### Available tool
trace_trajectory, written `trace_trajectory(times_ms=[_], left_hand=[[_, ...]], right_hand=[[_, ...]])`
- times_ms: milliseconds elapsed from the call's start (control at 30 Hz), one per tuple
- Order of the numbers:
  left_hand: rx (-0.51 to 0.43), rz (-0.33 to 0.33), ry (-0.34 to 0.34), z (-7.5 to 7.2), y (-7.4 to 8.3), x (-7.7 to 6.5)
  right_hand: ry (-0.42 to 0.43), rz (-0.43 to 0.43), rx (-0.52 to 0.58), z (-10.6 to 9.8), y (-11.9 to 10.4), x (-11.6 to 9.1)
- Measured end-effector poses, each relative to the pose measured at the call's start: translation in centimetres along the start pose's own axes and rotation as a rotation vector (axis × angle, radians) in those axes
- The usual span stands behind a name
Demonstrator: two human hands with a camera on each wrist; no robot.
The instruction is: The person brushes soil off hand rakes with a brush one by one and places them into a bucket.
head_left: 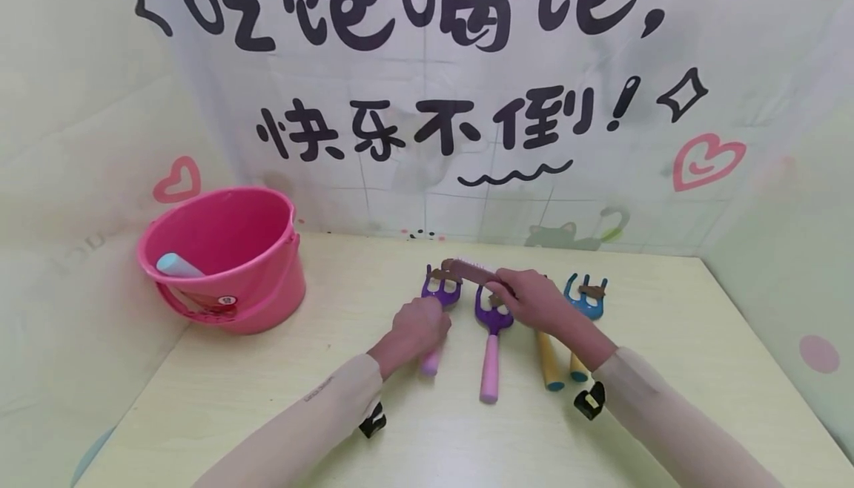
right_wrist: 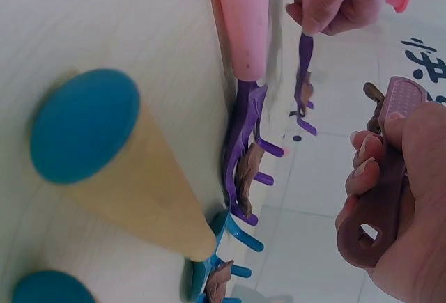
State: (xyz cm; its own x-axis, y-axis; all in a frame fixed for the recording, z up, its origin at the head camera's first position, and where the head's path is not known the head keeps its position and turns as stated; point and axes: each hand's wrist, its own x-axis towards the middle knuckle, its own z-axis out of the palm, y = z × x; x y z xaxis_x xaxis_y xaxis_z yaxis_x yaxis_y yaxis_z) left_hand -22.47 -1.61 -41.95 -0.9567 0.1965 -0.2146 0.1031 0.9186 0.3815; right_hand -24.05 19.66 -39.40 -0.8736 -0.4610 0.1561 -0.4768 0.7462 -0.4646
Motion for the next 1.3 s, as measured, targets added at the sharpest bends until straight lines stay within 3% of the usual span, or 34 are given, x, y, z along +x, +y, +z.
trace_trajectory(times_ms=[267,500,733,1033,1300], left_hand=[[-0.090,0.076,0.132,-0.4,-0.1,-1.2],[-0.050,0.104,0.248,-0.3,0.2,-1.8],[-0.070,0.126,0.293,0.1,-0.3,-1.9],[-0.225,0.183,0.267,0.2,-0.5,-1.4],[-0.300,0.247,0.293,0.2,-0.4,-1.4]], right_hand=[[0.008,-0.087,-0.054,1.3,-0.7,1.5],[-0.051,-0.081,-0.098,1.7,-1.0,2.3],[-0.144,-0.076,-0.064,1.6,-1.2,2.8],[-0.142,-0.041,-0.025,1.6,-1.2,3.1],[-0.099,0.062,-0.194,1.6,-1.4,3.4]])
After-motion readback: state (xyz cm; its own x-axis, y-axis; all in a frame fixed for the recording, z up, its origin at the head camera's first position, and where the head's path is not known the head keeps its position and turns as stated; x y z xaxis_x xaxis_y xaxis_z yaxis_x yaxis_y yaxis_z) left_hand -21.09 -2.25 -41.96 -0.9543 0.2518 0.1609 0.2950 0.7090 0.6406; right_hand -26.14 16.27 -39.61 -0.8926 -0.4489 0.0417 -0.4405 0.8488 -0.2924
